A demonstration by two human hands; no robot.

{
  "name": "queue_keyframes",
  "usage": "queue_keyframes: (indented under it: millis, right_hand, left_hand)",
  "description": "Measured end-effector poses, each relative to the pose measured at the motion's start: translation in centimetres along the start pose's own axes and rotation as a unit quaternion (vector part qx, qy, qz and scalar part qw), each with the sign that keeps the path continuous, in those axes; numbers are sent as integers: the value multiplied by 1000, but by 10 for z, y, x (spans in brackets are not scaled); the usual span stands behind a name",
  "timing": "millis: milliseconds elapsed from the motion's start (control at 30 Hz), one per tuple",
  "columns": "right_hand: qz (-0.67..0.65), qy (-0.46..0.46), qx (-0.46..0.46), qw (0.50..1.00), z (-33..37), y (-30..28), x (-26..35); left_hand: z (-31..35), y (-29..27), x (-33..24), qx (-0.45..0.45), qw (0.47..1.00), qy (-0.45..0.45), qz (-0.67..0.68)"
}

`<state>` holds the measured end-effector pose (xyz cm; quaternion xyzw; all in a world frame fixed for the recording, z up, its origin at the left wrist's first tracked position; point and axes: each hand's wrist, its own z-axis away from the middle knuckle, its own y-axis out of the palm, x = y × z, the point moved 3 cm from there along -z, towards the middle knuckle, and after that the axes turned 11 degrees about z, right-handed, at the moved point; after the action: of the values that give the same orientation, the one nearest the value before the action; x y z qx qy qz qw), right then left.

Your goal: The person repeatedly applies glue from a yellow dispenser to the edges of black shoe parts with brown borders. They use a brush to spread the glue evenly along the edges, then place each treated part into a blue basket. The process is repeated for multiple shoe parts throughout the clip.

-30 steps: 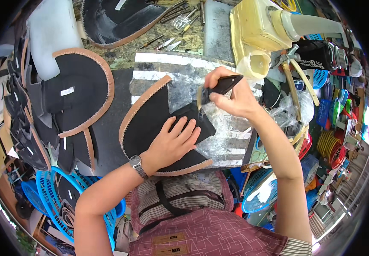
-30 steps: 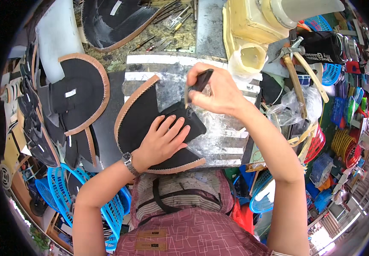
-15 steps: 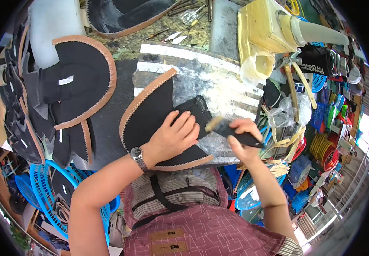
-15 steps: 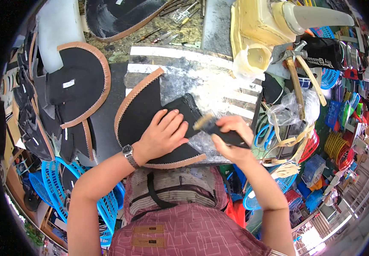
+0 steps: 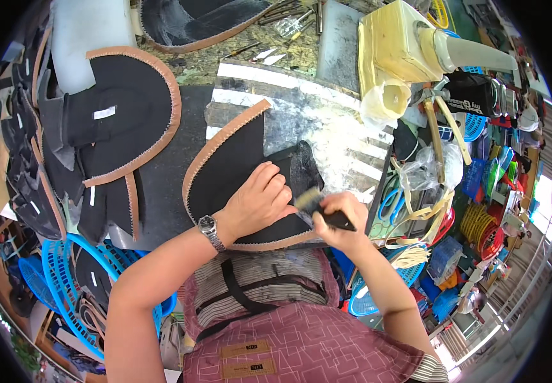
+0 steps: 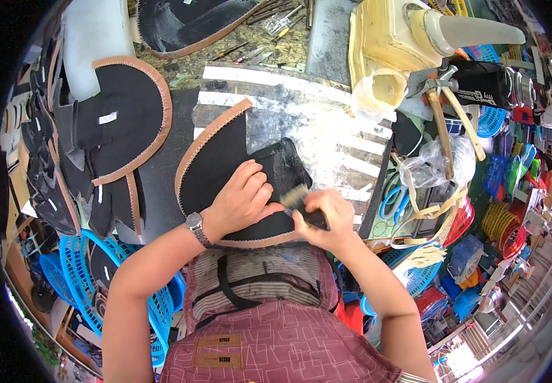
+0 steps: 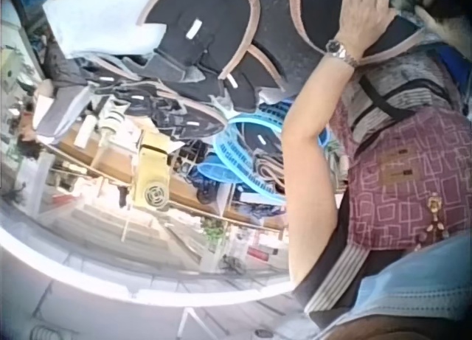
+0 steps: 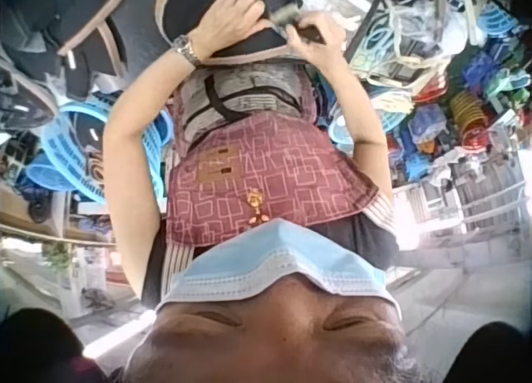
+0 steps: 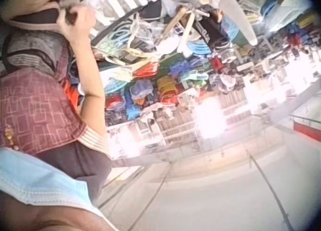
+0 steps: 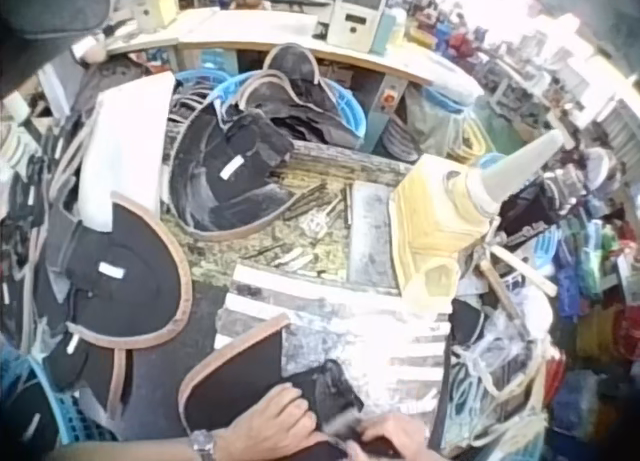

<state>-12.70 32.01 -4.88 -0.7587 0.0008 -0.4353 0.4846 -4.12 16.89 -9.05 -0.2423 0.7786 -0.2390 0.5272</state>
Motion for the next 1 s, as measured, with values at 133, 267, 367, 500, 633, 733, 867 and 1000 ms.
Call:
queue_keyframes:
  millis: [133,267,367,500,633,733,867,1000]
  right_hand:
    - [-163,193,-129,959,-18,-52,-29]
    - [-16,159,-205,966,-89,-106,-58]
    - [172,46,-123,976,-110,-102,-111]
    - [-208,224,-159,939,-122,-106,-132]
    - [-324,331,159,872,-79,-46,-85]
    - [-138,21,529,837,-59,27,43]
    - [-104,-319,373,865,-37,80,91]
    - [188,-197,356,894,-34,21,28]
  left_hand:
    - [5,-23,-4,-18,998,-45,51]
    - [34,-82,-2,-164,953,-253,-17]
    - [45,-87,8,-124,913,-387,35]
    - [49,-82,17,-68,892,-445,53]
    - [50,-81,23,-59,905,-419,34]
    - [53,-78,23,-39,910,-412,-3]
    - [54,-79,23,-19,889,-457,16]
    - [58,-78,20,-48,892,-448,31]
